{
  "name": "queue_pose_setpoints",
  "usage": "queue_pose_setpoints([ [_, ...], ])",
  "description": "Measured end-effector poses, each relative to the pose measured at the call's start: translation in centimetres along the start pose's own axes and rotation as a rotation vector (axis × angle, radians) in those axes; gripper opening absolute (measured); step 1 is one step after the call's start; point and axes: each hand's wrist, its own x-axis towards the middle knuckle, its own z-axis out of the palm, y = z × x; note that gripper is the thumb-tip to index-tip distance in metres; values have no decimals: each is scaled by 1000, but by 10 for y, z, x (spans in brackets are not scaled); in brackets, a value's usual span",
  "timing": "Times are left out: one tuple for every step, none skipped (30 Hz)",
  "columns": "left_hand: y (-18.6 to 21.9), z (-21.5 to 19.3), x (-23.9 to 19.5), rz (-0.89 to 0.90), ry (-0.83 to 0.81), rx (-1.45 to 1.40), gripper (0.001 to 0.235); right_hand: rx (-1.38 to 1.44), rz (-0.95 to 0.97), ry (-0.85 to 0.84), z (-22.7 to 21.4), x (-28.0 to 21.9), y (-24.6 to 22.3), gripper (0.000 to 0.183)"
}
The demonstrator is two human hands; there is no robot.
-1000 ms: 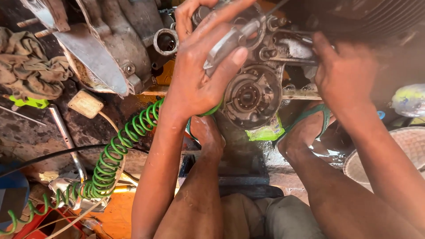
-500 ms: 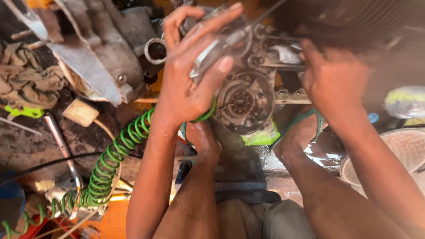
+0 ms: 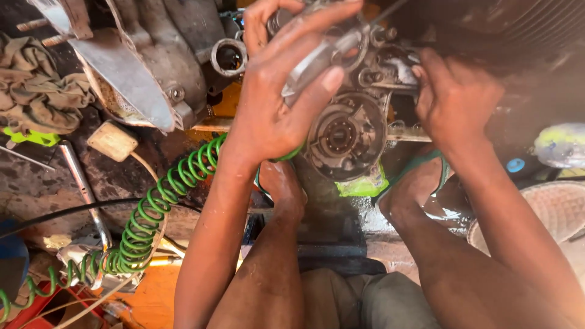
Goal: Cleaning disassembled motorcycle engine components using a brush, cleaning fluid, and an air blow gun to remove grease and grime.
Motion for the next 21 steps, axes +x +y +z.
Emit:
queue_pose_setpoints([
  [0, 2, -1, -2, -8, -26, 40, 53, 0, 23, 0, -2, 0, 18],
  [1, 1, -1, -7, -10, -27, 40, 56, 1, 18, 4, -3, 1, 18],
  [2, 1, -1, 3, -12, -39, 41, 134, 30, -11, 7, -3, 2, 15],
  [3, 1, 1, 21, -13, -54, 43, 205, 61, -37, 9, -3, 5, 13],
  [4, 1, 1, 24, -15, -58, 43, 201, 64, -38, 5, -2, 4, 13],
  [4, 0, 2, 23, -19, -50, 44, 187, 48, -49, 1, 0, 4, 13],
  [5, -1, 3, 23, -23, -42, 45, 174, 31, -59, -2, 3, 3, 13],
  [4, 0, 3, 32, -22, -42, 45, 168, 32, -52, -4, 4, 2, 13],
  [3, 1, 3, 40, -6, -17, 44, 85, 10, -41, -5, 5, 1, 12],
  [2, 1, -2, 33, 11, 8, 43, 11, -18, -39, -7, 4, -3, 12],
  [0, 1, 1, 28, 14, 7, 43, 14, -23, -42, -6, 2, 2, 12],
  [0, 0, 0, 34, -5, -18, 41, -30, -26, -58, -7, -3, 4, 13],
  [-1, 0, 0, 39, -24, -43, 38, -74, -30, -73, -7, -7, 6, 15],
  [-1, 0, -2, 37, -24, -42, 38, -72, -32, -74, -6, -8, 5, 15],
  [-1, 0, -3, 26, -25, -50, 39, -58, -40, -73, -6, -9, 6, 15],
  [-2, 0, -1, 23, -24, -59, 39, -50, -48, -66, -6, -8, 8, 15],
  [-2, 0, 1, 30, -22, -59, 39, -55, -48, -61, -4, -4, 8, 15],
  [-3, 0, 0, 26, -21, -58, 39, -67, -53, -48, -4, -4, 7, 15],
  [-4, 1, -1, 22, -19, -57, 40, -79, -58, -35, -3, -3, 5, 17],
  [-3, 1, -2, 18, -18, -58, 40, -78, -60, -38, -1, -5, 6, 17],
  [-3, 0, -2, 17, -25, -57, 40, -66, -65, -26, 0, -6, 6, 15],
])
